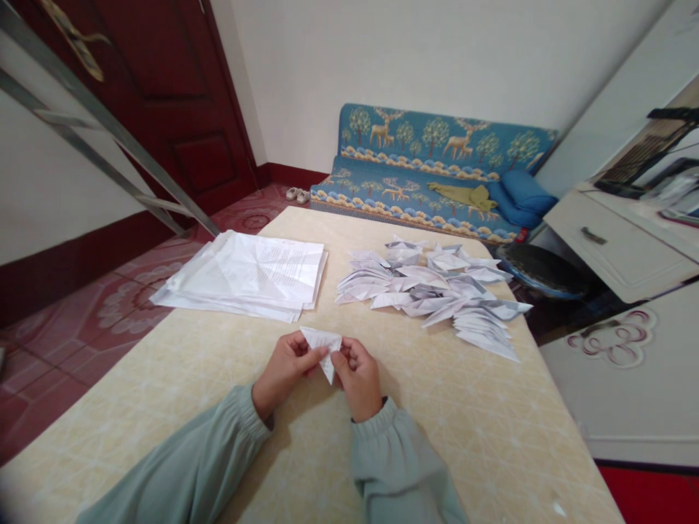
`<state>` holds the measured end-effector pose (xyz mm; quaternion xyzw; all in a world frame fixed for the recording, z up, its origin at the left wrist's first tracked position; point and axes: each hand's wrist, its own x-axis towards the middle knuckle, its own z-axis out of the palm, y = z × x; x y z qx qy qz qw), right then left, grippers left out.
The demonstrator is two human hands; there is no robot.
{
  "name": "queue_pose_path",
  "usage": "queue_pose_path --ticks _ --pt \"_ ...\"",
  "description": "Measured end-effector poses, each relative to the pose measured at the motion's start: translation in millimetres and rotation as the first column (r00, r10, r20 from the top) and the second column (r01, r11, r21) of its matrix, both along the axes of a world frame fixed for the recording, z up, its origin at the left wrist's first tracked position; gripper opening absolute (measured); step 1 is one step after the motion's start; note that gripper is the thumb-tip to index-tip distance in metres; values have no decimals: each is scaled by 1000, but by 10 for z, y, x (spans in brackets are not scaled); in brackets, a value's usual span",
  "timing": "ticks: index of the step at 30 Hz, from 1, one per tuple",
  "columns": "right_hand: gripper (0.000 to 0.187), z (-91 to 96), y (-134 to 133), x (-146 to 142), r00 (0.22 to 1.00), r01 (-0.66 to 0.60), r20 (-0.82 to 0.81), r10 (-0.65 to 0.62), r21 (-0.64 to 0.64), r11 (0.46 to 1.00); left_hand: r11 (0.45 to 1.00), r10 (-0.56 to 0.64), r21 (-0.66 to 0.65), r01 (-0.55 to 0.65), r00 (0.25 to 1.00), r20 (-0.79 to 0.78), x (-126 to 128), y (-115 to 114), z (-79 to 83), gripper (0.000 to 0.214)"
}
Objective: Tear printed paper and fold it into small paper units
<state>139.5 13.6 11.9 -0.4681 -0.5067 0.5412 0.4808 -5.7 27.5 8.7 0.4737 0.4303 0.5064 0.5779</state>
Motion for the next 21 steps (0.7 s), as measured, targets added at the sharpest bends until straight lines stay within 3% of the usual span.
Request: queue_pose_path --ticks 3,7,21 --pt "37 -40 37 8 997 21 -68 -23 -31 999 993 -116 -10 116 993 -14 2 -14 14 28" --pt "36 -123 72 43 984 -17 -178 6 -63 998 983 -184 -11 185 982 47 -5 -36 67 32" --pt "36 -178 81 58 969 -73 -242 47 -98 993 984 -171 -22 174 980 103 -6 -28 27 33"
